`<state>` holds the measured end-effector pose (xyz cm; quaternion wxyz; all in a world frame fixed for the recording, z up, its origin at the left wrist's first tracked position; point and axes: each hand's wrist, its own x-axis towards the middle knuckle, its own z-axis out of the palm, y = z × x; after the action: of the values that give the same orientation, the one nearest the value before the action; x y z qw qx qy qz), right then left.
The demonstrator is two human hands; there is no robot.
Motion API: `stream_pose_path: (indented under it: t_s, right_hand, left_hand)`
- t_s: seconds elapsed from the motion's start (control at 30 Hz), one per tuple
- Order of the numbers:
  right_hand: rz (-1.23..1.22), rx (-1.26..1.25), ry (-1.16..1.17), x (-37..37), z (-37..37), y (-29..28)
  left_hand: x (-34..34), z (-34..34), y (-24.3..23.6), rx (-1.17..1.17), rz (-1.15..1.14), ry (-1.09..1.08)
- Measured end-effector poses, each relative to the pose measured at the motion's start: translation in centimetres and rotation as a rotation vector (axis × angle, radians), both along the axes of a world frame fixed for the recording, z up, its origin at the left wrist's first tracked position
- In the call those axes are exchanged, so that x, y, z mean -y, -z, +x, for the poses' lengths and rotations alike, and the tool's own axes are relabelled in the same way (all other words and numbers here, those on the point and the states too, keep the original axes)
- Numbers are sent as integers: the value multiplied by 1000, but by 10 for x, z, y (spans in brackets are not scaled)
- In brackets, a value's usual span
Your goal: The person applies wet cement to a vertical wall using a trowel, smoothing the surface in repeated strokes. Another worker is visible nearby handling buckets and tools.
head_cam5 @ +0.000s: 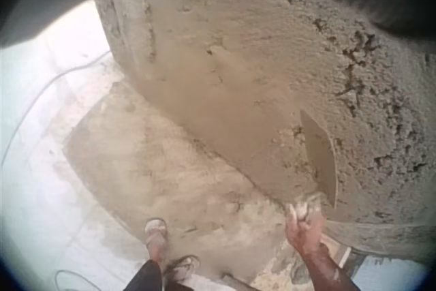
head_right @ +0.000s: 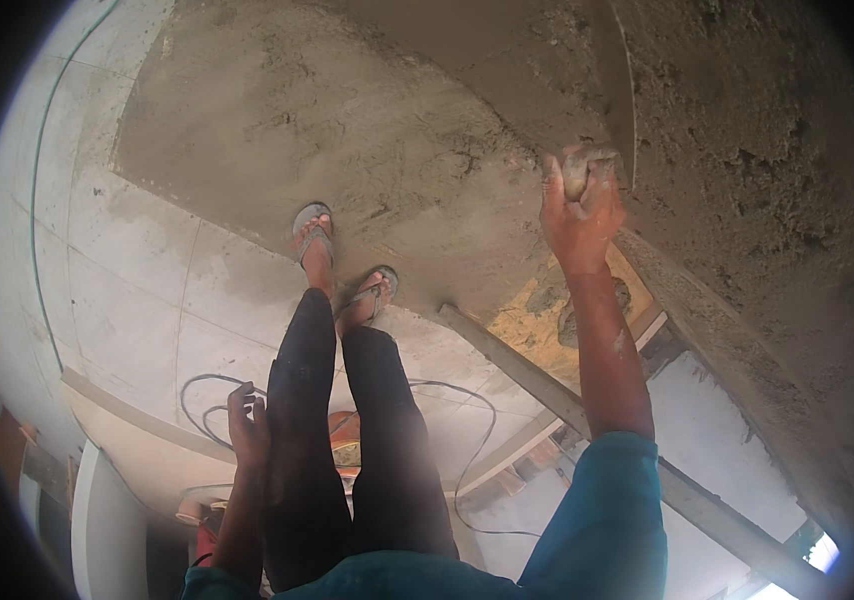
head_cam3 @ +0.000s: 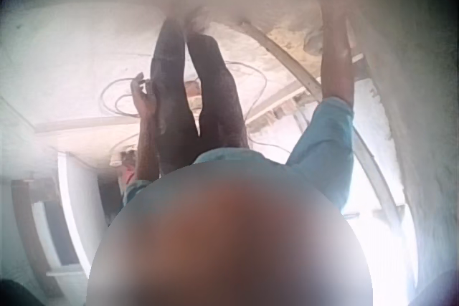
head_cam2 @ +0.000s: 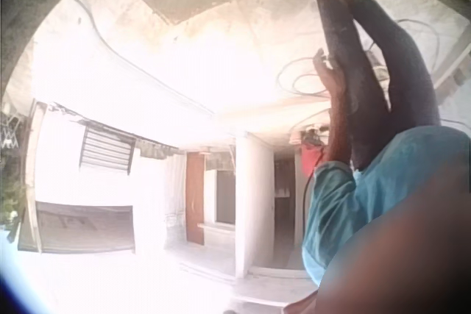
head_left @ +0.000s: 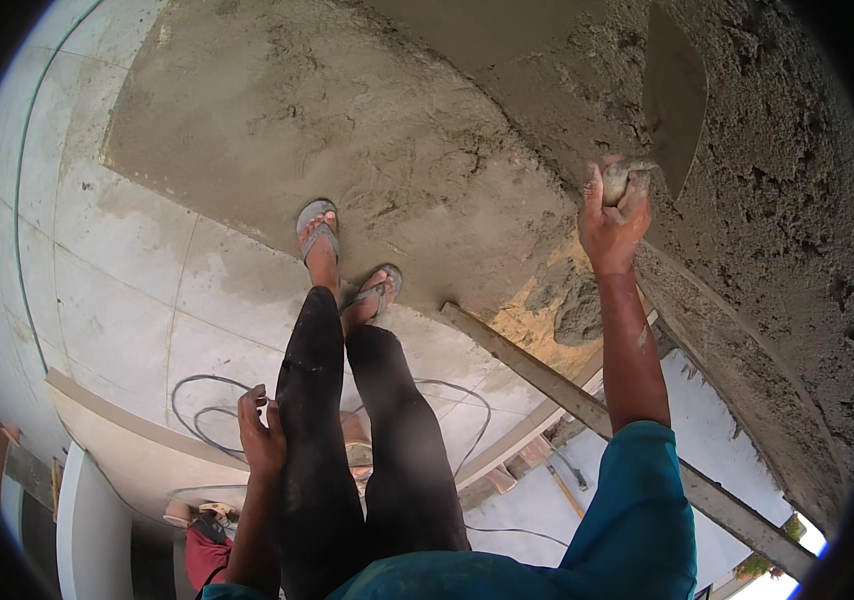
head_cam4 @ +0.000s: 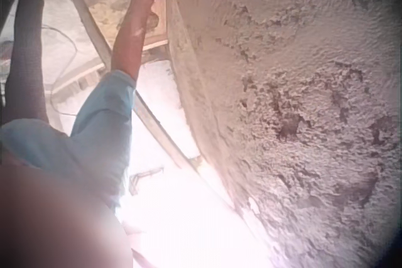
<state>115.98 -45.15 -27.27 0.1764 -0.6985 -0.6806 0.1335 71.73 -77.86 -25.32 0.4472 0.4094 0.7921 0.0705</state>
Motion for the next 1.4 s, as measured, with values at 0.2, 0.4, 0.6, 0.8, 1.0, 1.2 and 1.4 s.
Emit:
stream_pose_path:
  t_s: [0.2, 0.4, 0.6, 0.8, 1.0, 1.2, 1.4]
  right_hand:
    - [-753, -51, 218, 120, -38, 163]
    - [-899, -144, 254, 209, -243, 287]
    - [-835, -93, 97, 190, -324, 403]
    - [-716, 84, 282, 66, -266, 360]
    - [-693, 120, 147, 55, -211, 231]
    - [-653, 211, -56, 25, -173, 43]
    - [-341, 283, -232, -21, -158, -138]
  left_hand:
    - [-9, -8, -22, -102, 98, 267]
    - [-17, -36, 4, -187, -210, 488]
    - [-37, -67, 21, -185, -238, 572]
    - [-38, -76, 19, -219, -175, 559]
    - [-20, -66, 11, -207, -9, 507]
    - [-21, -42, -28, -214, 230, 197]
    - [-92, -54, -90, -98, 486, -223]
